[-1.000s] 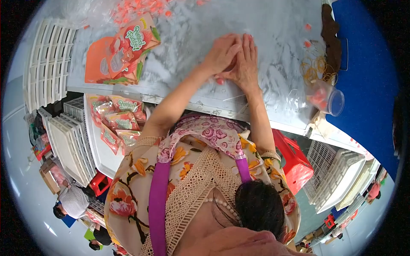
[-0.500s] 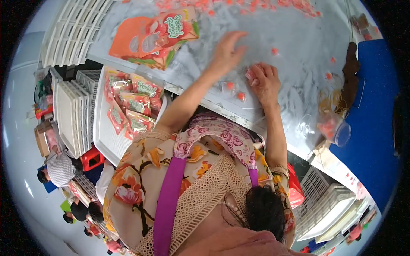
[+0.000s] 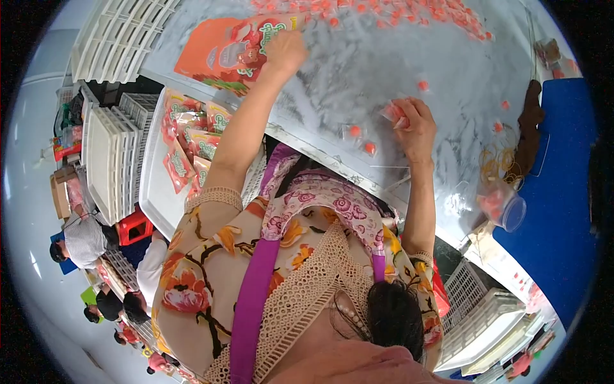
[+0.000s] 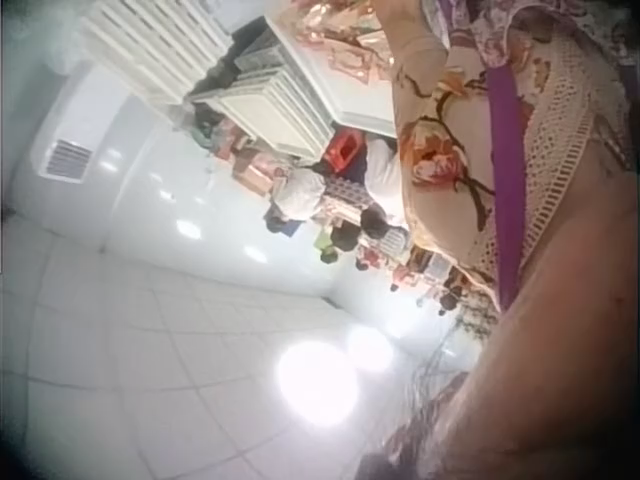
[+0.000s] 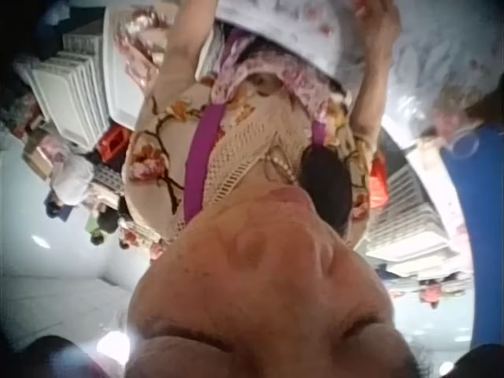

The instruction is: Packing small pink candies into plastic pouches.

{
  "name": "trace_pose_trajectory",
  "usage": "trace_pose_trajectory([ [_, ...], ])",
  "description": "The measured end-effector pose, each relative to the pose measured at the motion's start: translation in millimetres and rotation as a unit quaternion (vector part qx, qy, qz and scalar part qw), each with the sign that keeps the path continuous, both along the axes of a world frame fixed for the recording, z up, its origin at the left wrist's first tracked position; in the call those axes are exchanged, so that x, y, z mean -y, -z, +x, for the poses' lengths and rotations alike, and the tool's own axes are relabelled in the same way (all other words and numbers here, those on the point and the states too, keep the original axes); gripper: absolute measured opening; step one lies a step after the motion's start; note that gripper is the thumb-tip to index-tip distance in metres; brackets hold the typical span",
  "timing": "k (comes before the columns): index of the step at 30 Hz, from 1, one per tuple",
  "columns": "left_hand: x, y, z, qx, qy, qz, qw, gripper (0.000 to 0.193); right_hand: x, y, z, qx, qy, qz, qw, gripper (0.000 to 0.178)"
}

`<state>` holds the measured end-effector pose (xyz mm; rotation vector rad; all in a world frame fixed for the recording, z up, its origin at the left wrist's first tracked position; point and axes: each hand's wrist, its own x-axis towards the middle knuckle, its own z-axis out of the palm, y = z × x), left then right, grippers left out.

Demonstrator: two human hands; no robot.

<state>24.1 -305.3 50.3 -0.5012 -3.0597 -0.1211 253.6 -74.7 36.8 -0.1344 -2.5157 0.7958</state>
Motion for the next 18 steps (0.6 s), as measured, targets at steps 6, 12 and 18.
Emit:
trace_pose_trajectory([
  [6,26.0,-21.6,27.9,0.006,0.040,0.058,0.997,0.023,-0.4,-8.5,-5.3,0.042,-0.016,0.017,0.999,0.041],
  [12,3.5,-5.2,56.8,0.183,0.037,0.204,0.961,0.038,15.2,-16.4,-18.7,0.103,-0.076,0.049,0.991,0.049],
  [18,-25.2,27.1,72.7,0.224,0.107,0.303,0.920,0.032,33.7,-10.2,-38.8,0.146,-0.134,0.080,0.977,0.053],
])
